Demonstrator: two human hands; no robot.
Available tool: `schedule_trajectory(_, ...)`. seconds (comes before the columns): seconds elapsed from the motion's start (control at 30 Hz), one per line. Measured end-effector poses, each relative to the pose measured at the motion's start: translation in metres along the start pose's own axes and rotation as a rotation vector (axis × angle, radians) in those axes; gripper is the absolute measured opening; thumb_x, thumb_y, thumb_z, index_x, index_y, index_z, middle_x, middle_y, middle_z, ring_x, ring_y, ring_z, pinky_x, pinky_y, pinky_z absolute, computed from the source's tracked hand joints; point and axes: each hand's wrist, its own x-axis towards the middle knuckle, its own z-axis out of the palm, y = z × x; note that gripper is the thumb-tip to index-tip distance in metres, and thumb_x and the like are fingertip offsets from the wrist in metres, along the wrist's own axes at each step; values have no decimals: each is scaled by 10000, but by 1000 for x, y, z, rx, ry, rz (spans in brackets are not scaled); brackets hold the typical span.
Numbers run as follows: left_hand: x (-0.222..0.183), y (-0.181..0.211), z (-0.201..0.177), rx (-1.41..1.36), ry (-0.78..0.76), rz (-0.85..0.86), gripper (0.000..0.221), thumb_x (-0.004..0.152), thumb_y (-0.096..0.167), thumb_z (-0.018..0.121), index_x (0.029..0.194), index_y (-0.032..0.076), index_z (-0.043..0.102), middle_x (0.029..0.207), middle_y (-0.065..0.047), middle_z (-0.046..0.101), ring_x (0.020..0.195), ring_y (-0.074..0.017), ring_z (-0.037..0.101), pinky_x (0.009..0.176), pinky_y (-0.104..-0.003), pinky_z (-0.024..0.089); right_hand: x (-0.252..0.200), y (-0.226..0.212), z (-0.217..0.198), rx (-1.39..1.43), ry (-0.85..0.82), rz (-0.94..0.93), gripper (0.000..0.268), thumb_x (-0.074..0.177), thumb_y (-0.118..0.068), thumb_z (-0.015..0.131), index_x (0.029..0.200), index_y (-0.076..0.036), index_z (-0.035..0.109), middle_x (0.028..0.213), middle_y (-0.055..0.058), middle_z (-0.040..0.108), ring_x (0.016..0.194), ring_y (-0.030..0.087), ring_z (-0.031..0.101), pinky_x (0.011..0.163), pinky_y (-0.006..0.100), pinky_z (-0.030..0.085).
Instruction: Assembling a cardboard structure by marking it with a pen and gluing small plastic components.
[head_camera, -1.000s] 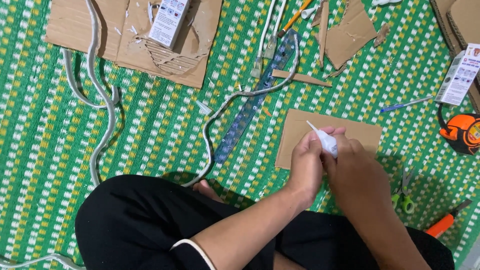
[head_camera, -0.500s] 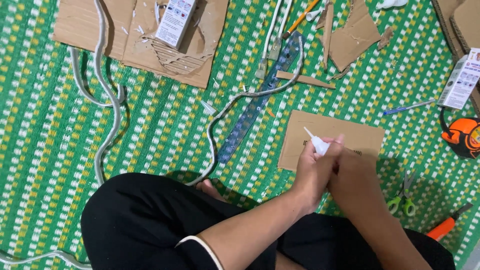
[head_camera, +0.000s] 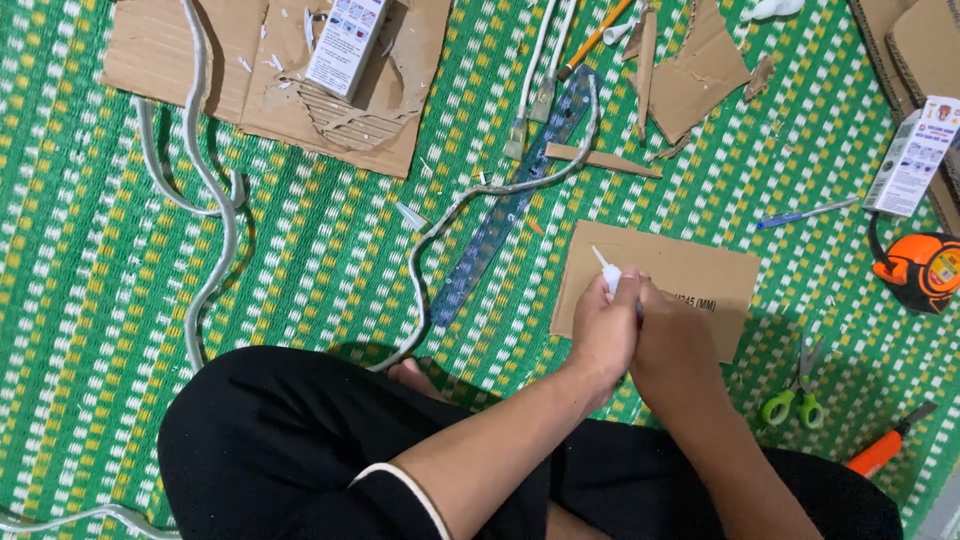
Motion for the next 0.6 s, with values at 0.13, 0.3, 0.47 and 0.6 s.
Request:
schedule_trajectory(0.13, 0, 2, 2, 30, 25, 10, 299, 1032, 386, 578, 897, 124, 627, 765, -14, 578, 750, -149, 563, 670, -294, 459, 0, 4, 5, 10, 17, -21, 229, 902, -152, 524, 1031, -15, 654, 820, 198, 703, 862, 459, 682, 705, 539, 517)
schedule_trajectory(0.3, 9, -10, -2, 107, 57, 0, 319, 1023, 416, 586, 979, 118, 692, 844, -84, 678, 852, -209, 656, 773, -353, 523, -5, 10, 17, -12, -19, 0, 369, 902, -124, 489, 1210, 8, 645, 912, 232, 722, 917, 459, 695, 763, 553, 534)
schedule_trajectory(0.47, 6, -6, -5, 224, 47, -10, 367, 1012, 449, 585, 1052, 104, 703, 962, -132, 713, 1047, -280, 698, 911, -432, 527, -5, 17, 27, 0, -15, 31, 450, 917, -114, 510, 1330, 31, 614, 1018, 253, 730, 948, 478, 694, 799, 573, 541)
schedule_trajectory(0.6, 3, 2, -6, 218, 42, -16, 347, 1017, 423, 573, 1021, 99, 695, 951, -126, 708, 1042, -291, 696, 922, -427, 522, -7, 11, 27, 68, 40, 19, 366, 910, -141, 523, 1232, -30, 657, 922, 202, 720, 918, 459, 684, 780, 548, 536)
